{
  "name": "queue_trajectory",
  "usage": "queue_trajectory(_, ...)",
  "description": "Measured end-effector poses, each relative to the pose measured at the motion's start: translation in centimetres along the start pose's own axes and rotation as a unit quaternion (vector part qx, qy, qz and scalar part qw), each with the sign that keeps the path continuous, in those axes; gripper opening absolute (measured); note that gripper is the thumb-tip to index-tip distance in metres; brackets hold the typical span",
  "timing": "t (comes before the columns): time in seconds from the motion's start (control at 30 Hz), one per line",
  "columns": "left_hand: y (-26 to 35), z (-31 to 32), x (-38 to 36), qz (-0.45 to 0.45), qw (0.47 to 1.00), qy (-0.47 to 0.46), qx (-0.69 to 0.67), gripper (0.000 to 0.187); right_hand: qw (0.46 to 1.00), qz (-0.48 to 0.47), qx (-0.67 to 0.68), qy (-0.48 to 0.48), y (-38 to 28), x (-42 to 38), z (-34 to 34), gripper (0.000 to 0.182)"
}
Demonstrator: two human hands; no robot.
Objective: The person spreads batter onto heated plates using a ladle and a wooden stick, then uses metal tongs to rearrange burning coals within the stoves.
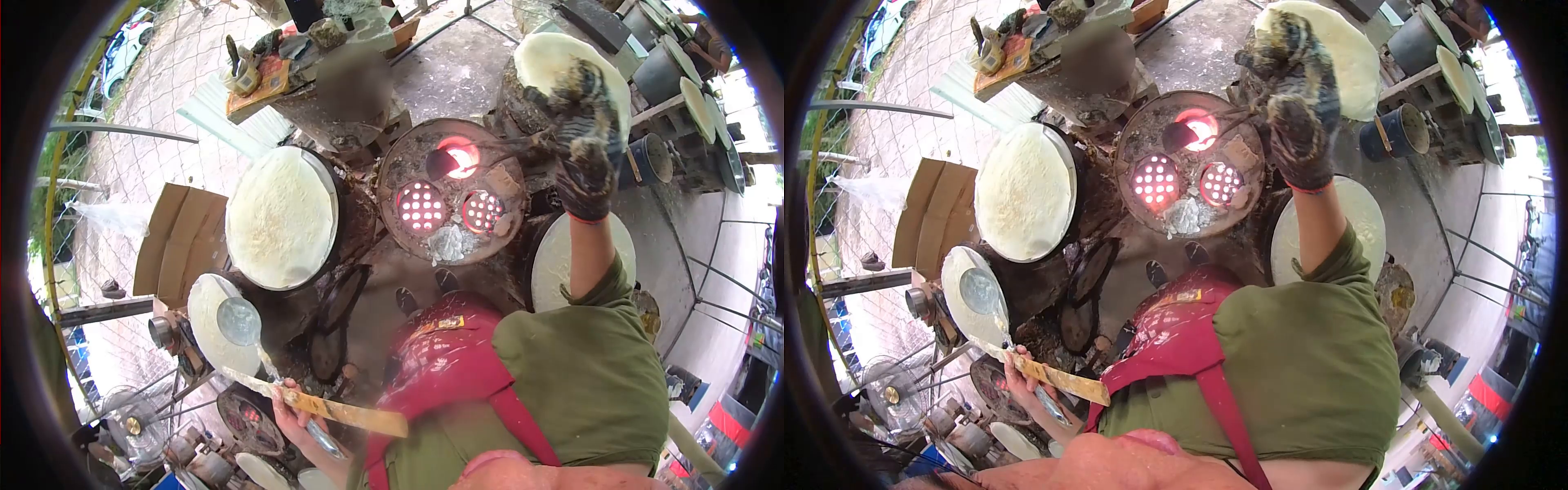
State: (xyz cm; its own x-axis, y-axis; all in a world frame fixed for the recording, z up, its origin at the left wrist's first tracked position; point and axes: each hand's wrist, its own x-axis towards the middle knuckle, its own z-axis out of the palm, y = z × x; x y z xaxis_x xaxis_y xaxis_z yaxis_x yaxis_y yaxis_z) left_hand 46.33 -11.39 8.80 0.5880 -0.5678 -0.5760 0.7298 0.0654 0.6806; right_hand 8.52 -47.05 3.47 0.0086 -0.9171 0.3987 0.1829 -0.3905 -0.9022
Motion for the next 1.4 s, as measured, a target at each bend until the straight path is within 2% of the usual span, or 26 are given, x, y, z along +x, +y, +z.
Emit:
queue_trajectory(0.17,0.0,-0.2,0.0,-0.005,1.0,-0.02,0.002,0.029,1.0,0.003,0.0,0.001,2.0,0.9,0.7,0.033)
queue_trajectory(0.23,0.0,-0.3,-0.1,-0.007,1.0,-0.008,-0.005,0.029,1.0,-0.002,0.011,0.01,1.4,1.1,0.7,0.033)
queue_trajectory(0.33,0.1,-0.8,0.2,-0.014,0.998,-0.05,-0.019,0.029,0.999,-0.017,0.031,0.025,0.3,1.1,1.0,0.033)
queue_trajectory(0.43,0.0,-0.8,0.4,-0.008,0.999,-0.036,-0.014,0.03,0.998,-0.027,0.04,0.037,-0.2,0.8,1.7,0.033)
queue_trajectory(0.53,0.0,-0.7,0.5,-0.024,0.997,-0.073,-0.032,0.03,0.997,-0.038,0.043,0.049,0.1,0.8,2.5,0.033)
queue_trajectory(0.67,-0.1,-0.6,0.8,-0.024,0.998,-0.044,-0.035,0.03,0.993,-0.065,0.057,0.075,-0.3,0.9,3.8,0.033)
queue_trajectory(0.73,-0.1,-0.5,0.9,-0.016,0.999,-0.031,-0.029,0.029,0.99,-0.088,0.066,0.093,-1.7,0.8,4.3,0.033)
queue_trajectory(0.77,-0.1,-0.9,1.2,-0.022,0.998,-0.056,-0.034,0.028,0.987,-0.102,0.072,0.102,-2.8,0.9,4.3,0.033)
queue_trajectory(0.87,0.0,-0.5,1.8,0.003,1.0,0.004,-0.009,0.027,0.979,-0.146,0.089,0.111,-7.5,1.4,3.7,0.033)
queue_trajectory(1.0,0.4,-1.0,2.5,-0.014,0.998,-0.053,0.009,0.029,0.973,-0.186,0.105,0.092,-14.3,1.6,2.5,0.033)
queue_trajectory(1.1,0.8,-1.6,3.1,-0.027,0.998,-0.059,0.001,0.03,0.972,-0.199,0.103,0.076,-17.3,1.1,2.6,0.033)
queue_trajectory(1.27,1.2,-2.3,3.8,-0.008,0.998,-0.052,-0.032,0.029,0.977,-0.185,0.087,0.064,-17.0,2.1,4.0,0.033)
queue_trajectory(1.4,2.1,-3.4,4.0,-0.027,0.995,-0.095,-0.024,0.026,0.982,-0.164,0.075,0.059,-15.2,2.9,5.6,0.034)
